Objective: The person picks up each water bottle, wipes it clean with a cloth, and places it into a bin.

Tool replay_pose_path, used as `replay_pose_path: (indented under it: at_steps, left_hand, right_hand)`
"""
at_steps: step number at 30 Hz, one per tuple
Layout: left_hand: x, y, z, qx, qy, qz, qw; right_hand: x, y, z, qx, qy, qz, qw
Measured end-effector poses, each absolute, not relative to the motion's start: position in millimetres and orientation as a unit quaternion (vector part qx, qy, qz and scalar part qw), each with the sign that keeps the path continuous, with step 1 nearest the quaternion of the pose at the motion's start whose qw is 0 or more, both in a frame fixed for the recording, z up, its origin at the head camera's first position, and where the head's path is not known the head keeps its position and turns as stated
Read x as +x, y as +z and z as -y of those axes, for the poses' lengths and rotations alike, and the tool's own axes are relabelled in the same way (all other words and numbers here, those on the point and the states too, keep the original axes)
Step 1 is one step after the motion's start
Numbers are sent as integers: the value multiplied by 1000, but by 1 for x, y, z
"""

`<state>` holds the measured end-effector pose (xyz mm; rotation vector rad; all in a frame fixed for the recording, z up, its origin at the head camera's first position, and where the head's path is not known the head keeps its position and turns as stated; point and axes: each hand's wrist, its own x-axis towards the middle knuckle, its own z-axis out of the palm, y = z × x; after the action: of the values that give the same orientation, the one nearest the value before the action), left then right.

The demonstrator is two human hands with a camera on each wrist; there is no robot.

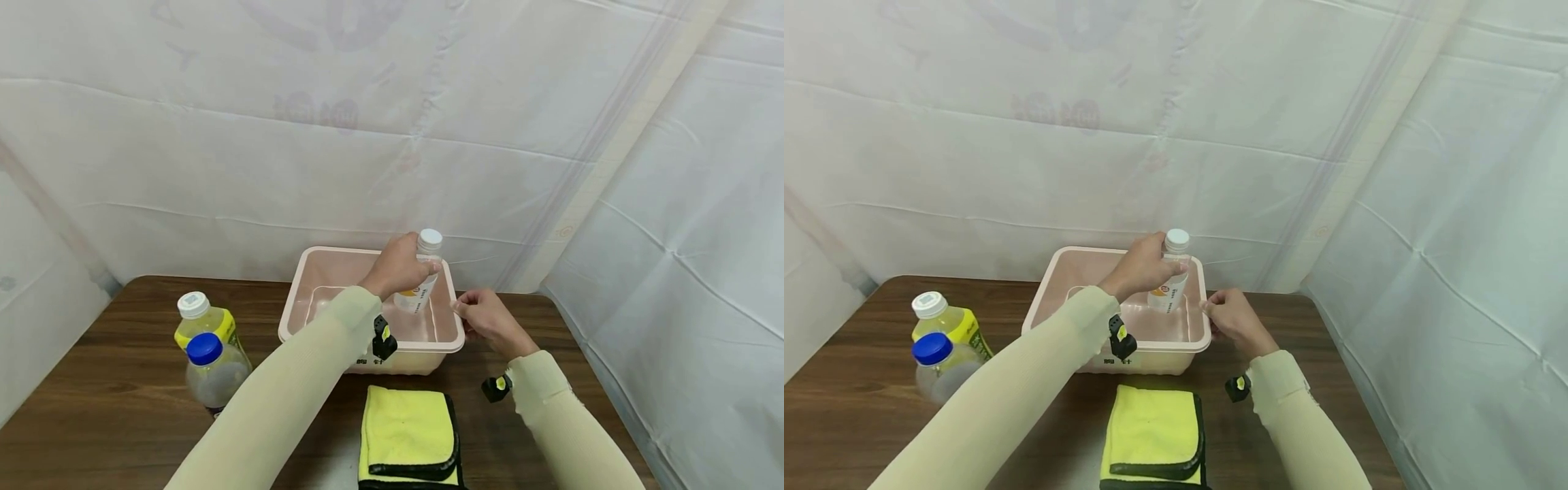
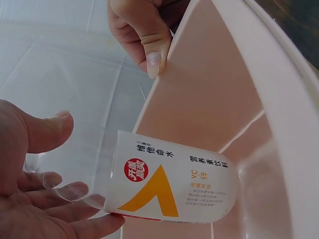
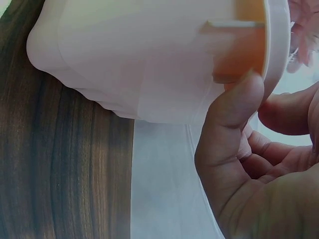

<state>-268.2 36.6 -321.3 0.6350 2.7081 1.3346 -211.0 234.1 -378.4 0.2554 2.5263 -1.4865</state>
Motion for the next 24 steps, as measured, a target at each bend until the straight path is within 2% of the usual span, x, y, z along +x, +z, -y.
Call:
replay_pose_path:
  at_steps: [9,13,24]
  left_hand:
    - [-273,-329,-33,225,446,-864,63]
    - [-273,-331,-33,213,449,-864,86]
    - [-272,-342,-29,181,453,-865,112]
  right_hand:
    - [-211,-379,-232,86,-508,-852,95]
    - [-210,-378,-232,86,-509,-851,97]
    - [-208,-379,-230,85,-504,-854,97]
